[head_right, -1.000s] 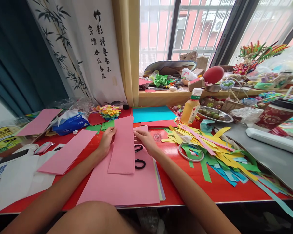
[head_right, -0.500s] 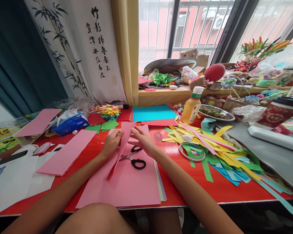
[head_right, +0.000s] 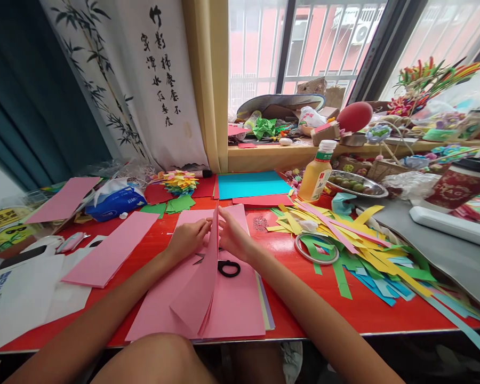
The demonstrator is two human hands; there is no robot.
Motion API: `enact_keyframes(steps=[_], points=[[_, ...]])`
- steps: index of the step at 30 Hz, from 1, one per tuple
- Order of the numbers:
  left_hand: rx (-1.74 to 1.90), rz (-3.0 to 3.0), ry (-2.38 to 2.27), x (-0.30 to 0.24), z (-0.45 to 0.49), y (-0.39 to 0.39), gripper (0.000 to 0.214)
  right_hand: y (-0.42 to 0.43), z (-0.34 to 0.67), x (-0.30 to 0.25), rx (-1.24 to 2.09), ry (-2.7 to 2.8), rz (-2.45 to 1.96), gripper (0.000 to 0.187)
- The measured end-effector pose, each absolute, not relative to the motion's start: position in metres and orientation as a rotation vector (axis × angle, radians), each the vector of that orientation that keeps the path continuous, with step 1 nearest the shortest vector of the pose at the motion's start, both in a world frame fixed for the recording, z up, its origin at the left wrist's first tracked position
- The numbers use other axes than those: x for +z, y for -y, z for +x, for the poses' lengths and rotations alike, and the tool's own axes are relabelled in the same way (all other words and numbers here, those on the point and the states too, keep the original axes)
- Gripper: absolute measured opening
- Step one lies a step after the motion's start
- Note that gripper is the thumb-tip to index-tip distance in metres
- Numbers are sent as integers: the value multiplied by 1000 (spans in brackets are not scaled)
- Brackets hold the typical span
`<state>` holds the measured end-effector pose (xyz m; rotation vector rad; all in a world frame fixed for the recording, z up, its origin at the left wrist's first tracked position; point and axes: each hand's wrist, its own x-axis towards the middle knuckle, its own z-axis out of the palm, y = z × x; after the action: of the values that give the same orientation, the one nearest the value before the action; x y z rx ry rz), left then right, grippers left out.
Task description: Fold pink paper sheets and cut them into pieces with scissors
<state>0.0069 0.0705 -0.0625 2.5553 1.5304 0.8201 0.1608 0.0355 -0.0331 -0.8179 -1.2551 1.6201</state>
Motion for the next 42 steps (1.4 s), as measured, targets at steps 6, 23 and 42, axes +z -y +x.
enact_keyframes(steps=[6, 23, 42], points=[[913, 2091, -1185, -56, 10, -71, 47, -36, 165, -32, 1817, 1152, -766, 60], [880, 1799, -1106, -47, 8, -76, 40, -33, 167, -26, 1817, 1009, -850, 60], [282, 1638, -867, -42, 5, -73, 30, -36, 183, -26, 1657, 589, -758, 54]])
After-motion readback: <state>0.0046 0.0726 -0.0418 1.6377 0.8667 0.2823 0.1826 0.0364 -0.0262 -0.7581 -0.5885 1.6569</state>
